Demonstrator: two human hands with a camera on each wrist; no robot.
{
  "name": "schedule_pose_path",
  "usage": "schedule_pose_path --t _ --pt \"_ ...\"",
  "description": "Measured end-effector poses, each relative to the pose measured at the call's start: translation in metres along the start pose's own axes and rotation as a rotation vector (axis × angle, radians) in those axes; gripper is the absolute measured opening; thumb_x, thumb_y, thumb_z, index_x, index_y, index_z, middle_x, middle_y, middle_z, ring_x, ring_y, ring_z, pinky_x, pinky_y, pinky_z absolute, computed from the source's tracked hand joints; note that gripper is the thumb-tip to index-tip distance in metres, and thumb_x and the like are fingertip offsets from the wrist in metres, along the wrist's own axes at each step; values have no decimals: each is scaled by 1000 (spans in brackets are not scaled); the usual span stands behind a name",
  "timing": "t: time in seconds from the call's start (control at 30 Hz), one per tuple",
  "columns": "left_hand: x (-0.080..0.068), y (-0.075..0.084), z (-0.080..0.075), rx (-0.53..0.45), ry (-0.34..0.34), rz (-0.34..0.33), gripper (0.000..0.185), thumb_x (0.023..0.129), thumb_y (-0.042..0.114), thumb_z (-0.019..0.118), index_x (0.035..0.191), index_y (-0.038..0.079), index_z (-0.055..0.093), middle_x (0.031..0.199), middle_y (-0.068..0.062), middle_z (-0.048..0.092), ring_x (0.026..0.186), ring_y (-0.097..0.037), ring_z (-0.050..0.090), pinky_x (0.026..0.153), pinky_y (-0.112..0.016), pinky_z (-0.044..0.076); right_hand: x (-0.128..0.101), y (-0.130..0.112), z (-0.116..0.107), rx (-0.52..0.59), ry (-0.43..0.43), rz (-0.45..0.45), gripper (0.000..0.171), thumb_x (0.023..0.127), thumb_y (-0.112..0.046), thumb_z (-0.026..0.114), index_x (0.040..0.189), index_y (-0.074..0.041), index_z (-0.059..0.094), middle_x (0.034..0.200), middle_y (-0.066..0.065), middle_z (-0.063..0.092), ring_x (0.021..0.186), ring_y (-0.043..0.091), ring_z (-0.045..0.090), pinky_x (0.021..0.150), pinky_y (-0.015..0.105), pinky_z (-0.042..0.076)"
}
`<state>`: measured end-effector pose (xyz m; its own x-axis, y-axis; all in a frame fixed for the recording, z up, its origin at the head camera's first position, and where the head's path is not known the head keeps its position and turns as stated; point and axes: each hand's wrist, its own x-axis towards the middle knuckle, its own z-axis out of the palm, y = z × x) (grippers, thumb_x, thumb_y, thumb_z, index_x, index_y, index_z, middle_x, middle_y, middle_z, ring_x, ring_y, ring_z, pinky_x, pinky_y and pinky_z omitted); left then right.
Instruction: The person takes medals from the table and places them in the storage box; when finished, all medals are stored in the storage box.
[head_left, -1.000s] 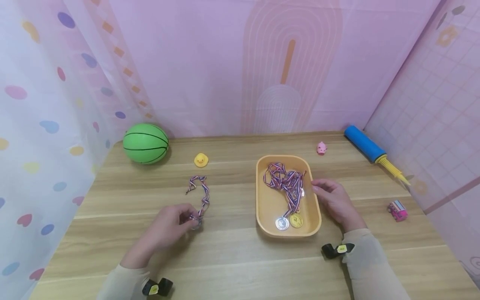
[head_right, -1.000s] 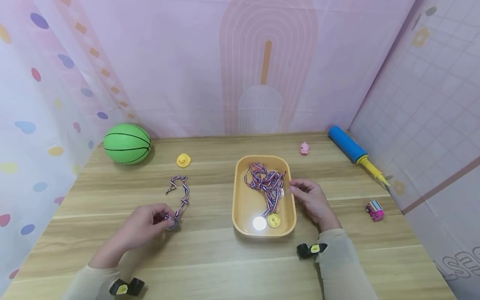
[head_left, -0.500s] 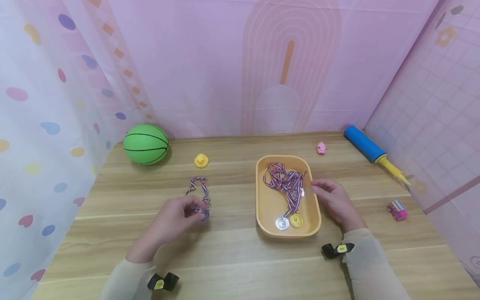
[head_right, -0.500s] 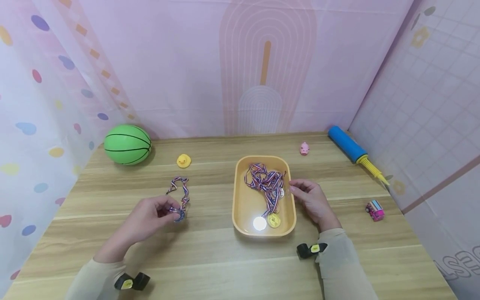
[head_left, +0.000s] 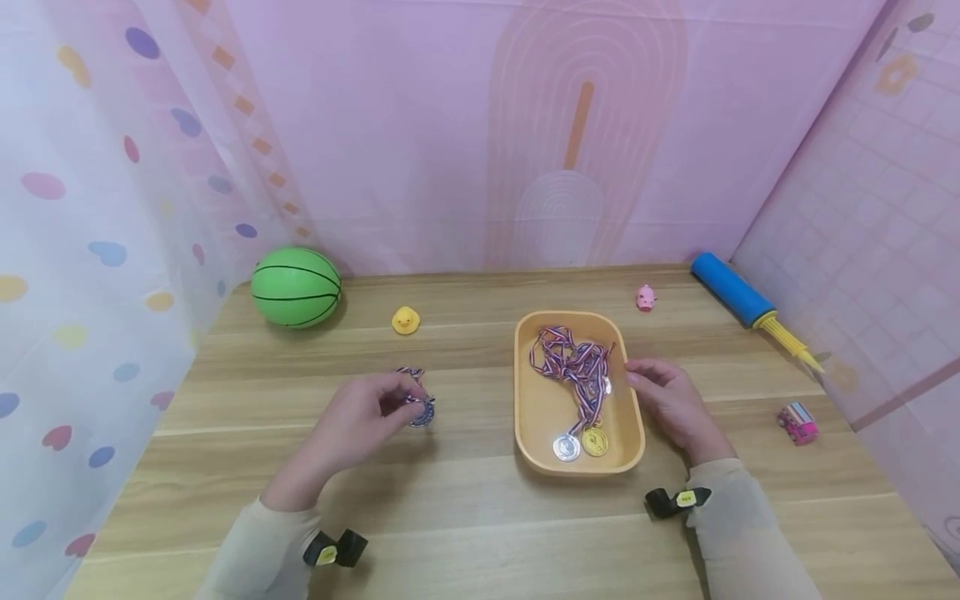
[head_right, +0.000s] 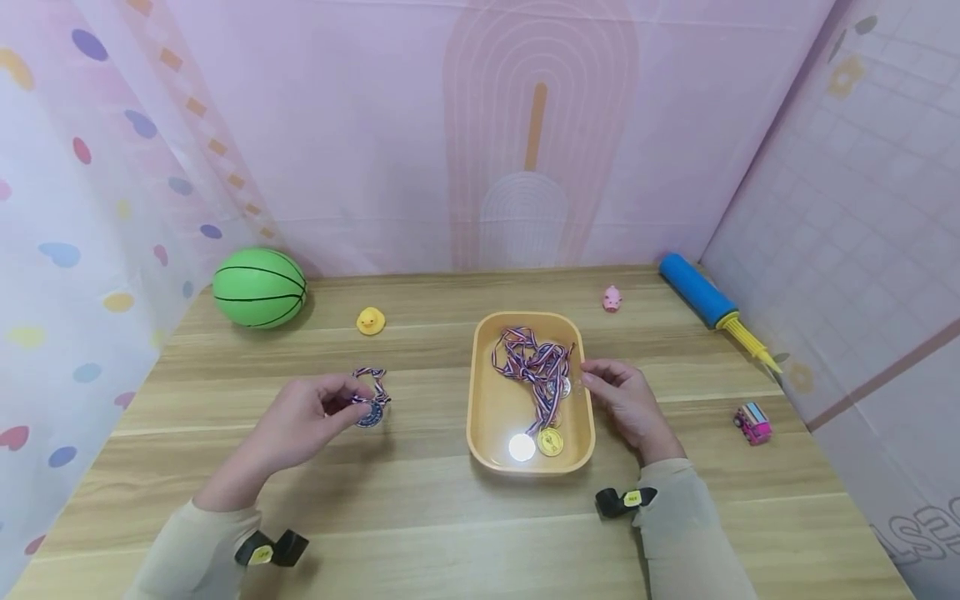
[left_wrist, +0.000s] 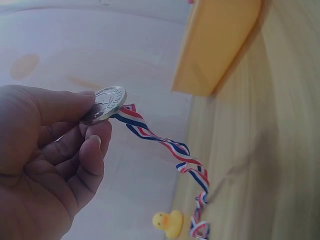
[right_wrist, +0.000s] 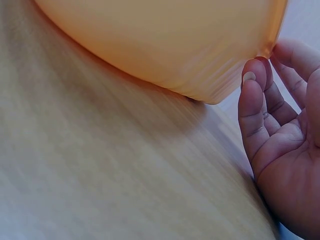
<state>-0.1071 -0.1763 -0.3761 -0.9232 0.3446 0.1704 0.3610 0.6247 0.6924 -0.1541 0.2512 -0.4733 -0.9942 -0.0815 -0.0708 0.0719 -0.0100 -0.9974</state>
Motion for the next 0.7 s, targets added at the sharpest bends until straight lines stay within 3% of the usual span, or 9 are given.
schedule_pose_path --t 0.4,0.57,0.7 --pt "18 27 -6 -19 -6 44 9 86 13 73 94 15 71 79 7 67 67 -12 57 57 -25 49 1 1 -1 31 -6 -7 31 93 -15 64 116 4 60 110 2 63 105 17 56 87 26 51" --pt "32 42 -10 -14 -34 70 8 87 15 71 95 16 70 78 7 66 64 -12 57 55 -26 49 2 1 -2 8 -8 -8 31 93 -19 65 115 2 62 110 0 63 106 16 56 87 25 51" --pt "47 55 -13 10 -47 128 7 88 13 70 94 14 71 77 7 64 65 -12 54 56 -26 47 2 1 -1 7 -6 -14 32 93 -19 65 115 4 61 109 1 63 105 16 56 87 25 51"
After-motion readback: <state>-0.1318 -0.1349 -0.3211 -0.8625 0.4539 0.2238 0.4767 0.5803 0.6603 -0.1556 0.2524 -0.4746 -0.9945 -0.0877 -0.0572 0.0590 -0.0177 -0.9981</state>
